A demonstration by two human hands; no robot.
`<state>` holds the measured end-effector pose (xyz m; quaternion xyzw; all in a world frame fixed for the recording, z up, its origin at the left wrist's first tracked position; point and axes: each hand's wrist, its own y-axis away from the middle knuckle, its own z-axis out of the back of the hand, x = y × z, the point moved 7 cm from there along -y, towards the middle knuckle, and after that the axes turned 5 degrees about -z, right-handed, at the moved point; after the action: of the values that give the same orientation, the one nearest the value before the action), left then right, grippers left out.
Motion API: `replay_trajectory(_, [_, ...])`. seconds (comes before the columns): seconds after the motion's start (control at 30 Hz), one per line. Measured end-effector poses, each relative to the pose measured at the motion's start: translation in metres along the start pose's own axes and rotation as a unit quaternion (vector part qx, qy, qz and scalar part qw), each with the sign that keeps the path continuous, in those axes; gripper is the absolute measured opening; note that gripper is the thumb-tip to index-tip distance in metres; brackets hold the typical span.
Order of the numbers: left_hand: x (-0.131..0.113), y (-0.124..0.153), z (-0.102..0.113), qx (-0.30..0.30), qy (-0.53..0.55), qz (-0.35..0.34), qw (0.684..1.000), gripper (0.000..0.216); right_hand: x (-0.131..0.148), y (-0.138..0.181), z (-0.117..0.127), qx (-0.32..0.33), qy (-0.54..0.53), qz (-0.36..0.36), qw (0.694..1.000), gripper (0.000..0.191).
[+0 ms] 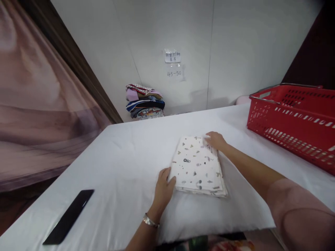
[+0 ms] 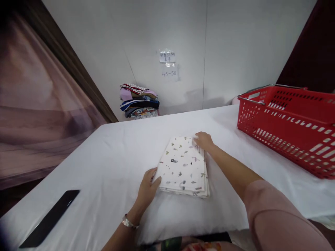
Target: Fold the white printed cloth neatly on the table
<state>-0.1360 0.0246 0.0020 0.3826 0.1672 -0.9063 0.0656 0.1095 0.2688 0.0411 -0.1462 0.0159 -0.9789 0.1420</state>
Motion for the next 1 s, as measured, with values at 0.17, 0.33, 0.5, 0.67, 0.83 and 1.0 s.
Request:
replay_trajectory(0.17, [-0.029,-0.001,0.0,-0.022,-0.114,-0.12,0.986,0.04,0.061,0.086,-0.007,-0.033,-0.063,0.176,0.982,0.044])
replay_trajectory(0.33, [-0.042,-0.005,-0.02,0.049,-0.204,-0.174,0.962,0.039,0.079,0.132,-0.046,0.082,-0.064,0.179,0.978,0.059])
replay_trajectory(0.5, [-0.035,-0.006,-0.025,0.047,-0.189,-0.189,0.963,0.04,0.074,0.121,-0.04,0.116,-0.096,0.156,0.976,0.059])
replay_trajectory(0.67, [-0.034,-0.006,-0.024,0.041,-0.176,-0.189,0.965,0.039,0.055,0.114,-0.032,0.056,-0.082,0.097,0.99,0.063])
replay_trajectory(0.83, [-0.036,-0.006,-0.023,0.037,-0.182,-0.192,0.964,0.04,0.036,0.102,-0.031,0.032,-0.153,0.087,0.984,0.051])
replay_trajectory(1.0, [-0.037,-0.006,-0.022,0.027,-0.189,-0.192,0.963,0.039,-0.037,0.073,0.001,-0.112,-0.339,-0.13,0.925,0.026])
